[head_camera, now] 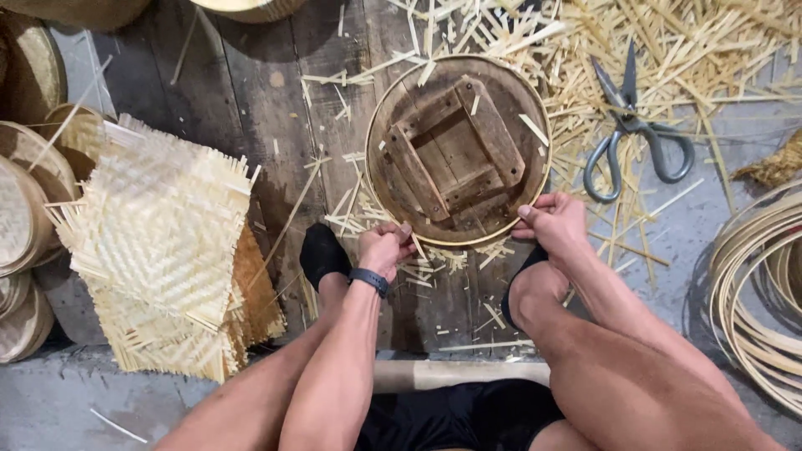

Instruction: Assemble and trim woven bamboo components to create steamer baskets.

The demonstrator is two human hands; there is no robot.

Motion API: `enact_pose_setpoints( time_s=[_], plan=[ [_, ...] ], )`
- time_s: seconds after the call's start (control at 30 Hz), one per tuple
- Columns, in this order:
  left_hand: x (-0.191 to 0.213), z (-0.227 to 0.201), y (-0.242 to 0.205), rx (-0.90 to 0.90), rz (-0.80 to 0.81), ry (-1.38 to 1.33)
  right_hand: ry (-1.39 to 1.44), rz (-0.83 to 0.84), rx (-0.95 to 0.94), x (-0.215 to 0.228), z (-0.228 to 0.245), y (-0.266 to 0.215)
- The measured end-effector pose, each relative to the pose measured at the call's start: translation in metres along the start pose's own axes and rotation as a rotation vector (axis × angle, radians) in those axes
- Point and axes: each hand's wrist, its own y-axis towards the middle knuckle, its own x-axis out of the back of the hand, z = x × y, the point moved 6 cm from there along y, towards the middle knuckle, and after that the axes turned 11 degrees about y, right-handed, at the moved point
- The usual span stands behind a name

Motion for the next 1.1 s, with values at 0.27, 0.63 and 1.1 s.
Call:
enact_pose_setpoints(
  time_s=[0.27, 0.63, 1.1],
  plan=[
    [-0.007, -0.099, -0.060, -0.119, -0.028, 0.041, -0.717, -0.016, 0.583, -0.066, 0.146, -0.071],
    [-0.106, -0.238, -0.241, -1.498, -0.171, 0.578, 0.792, 0.686, 0.264, -0.130, 0.204, -0.100],
    [-0.002, -0.364, -0.199, -1.129, -0.201, 0.285, 0.799, 0.383, -0.148, 0.011, 0.023, 0.008]
  ],
)
